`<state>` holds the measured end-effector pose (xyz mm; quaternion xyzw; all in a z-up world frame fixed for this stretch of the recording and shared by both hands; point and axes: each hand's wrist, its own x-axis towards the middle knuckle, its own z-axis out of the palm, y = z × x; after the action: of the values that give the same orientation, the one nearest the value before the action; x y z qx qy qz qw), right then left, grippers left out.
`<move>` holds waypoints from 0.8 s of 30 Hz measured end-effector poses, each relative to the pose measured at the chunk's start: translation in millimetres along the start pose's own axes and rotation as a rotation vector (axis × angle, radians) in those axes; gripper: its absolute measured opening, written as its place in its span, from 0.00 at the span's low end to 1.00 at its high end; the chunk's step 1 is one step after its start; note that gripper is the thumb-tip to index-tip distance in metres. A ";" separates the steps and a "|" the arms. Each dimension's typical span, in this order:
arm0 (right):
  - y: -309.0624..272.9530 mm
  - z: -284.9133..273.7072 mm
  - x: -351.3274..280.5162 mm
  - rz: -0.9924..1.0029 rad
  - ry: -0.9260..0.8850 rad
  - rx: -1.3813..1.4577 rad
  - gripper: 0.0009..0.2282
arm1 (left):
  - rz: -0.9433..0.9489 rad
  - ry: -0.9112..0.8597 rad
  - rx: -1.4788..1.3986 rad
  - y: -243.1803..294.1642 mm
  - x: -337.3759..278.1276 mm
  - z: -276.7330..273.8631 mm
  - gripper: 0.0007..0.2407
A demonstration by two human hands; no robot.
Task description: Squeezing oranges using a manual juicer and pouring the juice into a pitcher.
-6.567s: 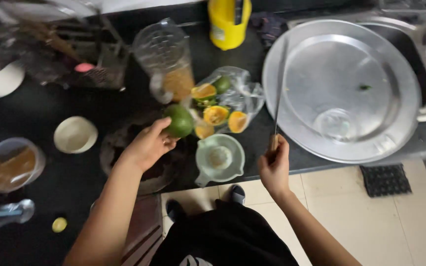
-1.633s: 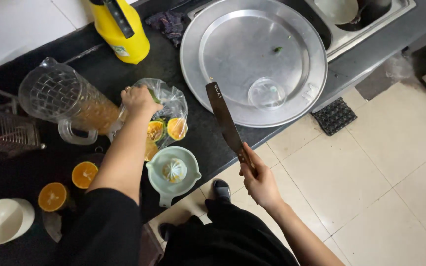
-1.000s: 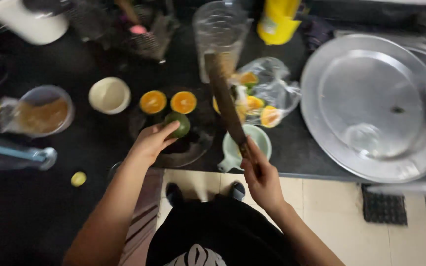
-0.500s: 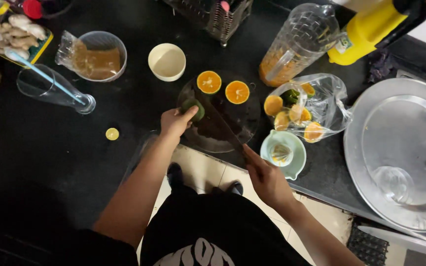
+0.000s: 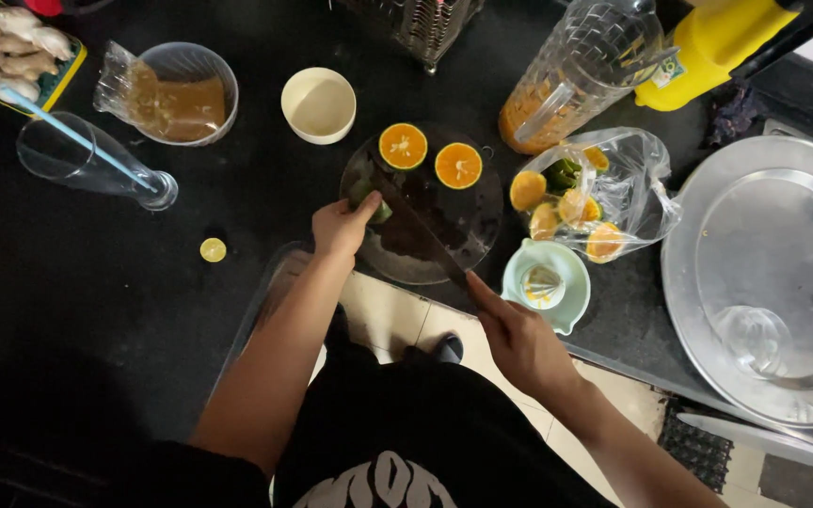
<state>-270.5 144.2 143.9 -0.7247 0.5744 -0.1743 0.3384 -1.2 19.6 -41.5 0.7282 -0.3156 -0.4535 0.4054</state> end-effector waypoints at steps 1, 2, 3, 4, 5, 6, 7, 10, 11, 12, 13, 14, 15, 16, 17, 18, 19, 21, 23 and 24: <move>-2.5 0.8 4.2 0.003 0.000 0.003 0.24 | -0.001 -0.002 0.004 0.7 -1.6 -0.8 0.30; -4.9 1.9 8.0 -0.014 0.005 -0.005 0.24 | 0.006 0.005 0.025 1.7 -2.9 -1.1 0.30; -7.1 2.7 11.6 -0.032 0.011 -0.012 0.25 | 0.014 0.011 0.047 2.7 -4.5 -1.3 0.29; -13.0 4.5 18.4 -0.027 0.013 -0.010 0.25 | 0.014 0.006 0.051 4.5 -5.5 -4.5 0.29; -18.9 6.0 25.2 0.053 -0.056 -0.038 0.25 | -0.012 -0.006 0.037 6.5 -6.6 -7.6 0.28; -24.7 7.5 33.4 0.132 -0.124 -0.066 0.25 | -0.035 -0.019 0.022 9.4 -6.1 -10.5 0.27; -21.6 16.0 42.3 0.135 -0.119 -0.064 0.25 | -0.032 -0.023 0.024 14.8 -9.6 -9.0 0.27; -12.1 39.4 60.1 0.106 -0.091 -0.049 0.25 | -0.027 -0.023 0.037 26.2 -20.5 -8.2 0.26; -8.3 45.3 61.5 0.100 -0.082 -0.061 0.25 | -0.036 -0.020 0.032 28.2 -21.8 -8.0 0.29; -5.7 52.3 64.5 0.091 -0.074 -0.071 0.26 | -0.044 -0.015 0.027 30.7 -21.7 -9.9 0.31; -4.3 49.1 57.6 0.091 -0.073 -0.069 0.26 | -0.043 -0.014 0.029 25.3 -17.2 -9.0 0.31; -2.5 45.4 50.0 0.098 -0.077 -0.067 0.26 | 0.021 -0.018 0.096 19.4 -13.5 -7.5 0.30; -0.6 41.7 42.5 0.106 -0.082 -0.064 0.25 | 0.084 -0.021 0.163 13.6 -9.7 -5.9 0.29; -2.4 38.2 37.4 0.102 -0.081 -0.064 0.25 | 0.086 -0.018 0.162 15.4 -10.7 -3.6 0.29; -3.9 34.6 32.4 0.138 -0.102 -0.056 0.25 | 0.029 -0.019 0.081 17.3 -11.7 -1.0 0.32; -5.4 31.1 25.2 0.178 -0.125 -0.047 0.25 | -0.031 -0.023 0.003 17.9 -14.6 1.9 0.37; 2.9 40.5 30.6 0.180 -0.126 -0.046 0.25 | -0.032 -0.024 0.004 20.2 -13.9 0.3 0.37; 19.2 60.4 38.5 0.150 -0.117 -0.107 0.27 | -0.148 -0.043 0.026 23.6 -14.4 -3.5 0.41; 16.8 70.2 55.3 0.139 -0.114 -0.085 0.27 | -0.075 -0.047 0.031 25.5 -15.1 -6.3 0.34; 13.7 77.1 61.4 0.136 -0.113 -0.057 0.26 | -0.007 -0.056 0.043 25.7 -16.8 -10.3 0.30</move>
<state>-213.7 106.7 71.3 -0.7020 0.6070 -0.0933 0.3606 -0.6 24.5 -9.5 0.7251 -0.3340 -0.4680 0.3790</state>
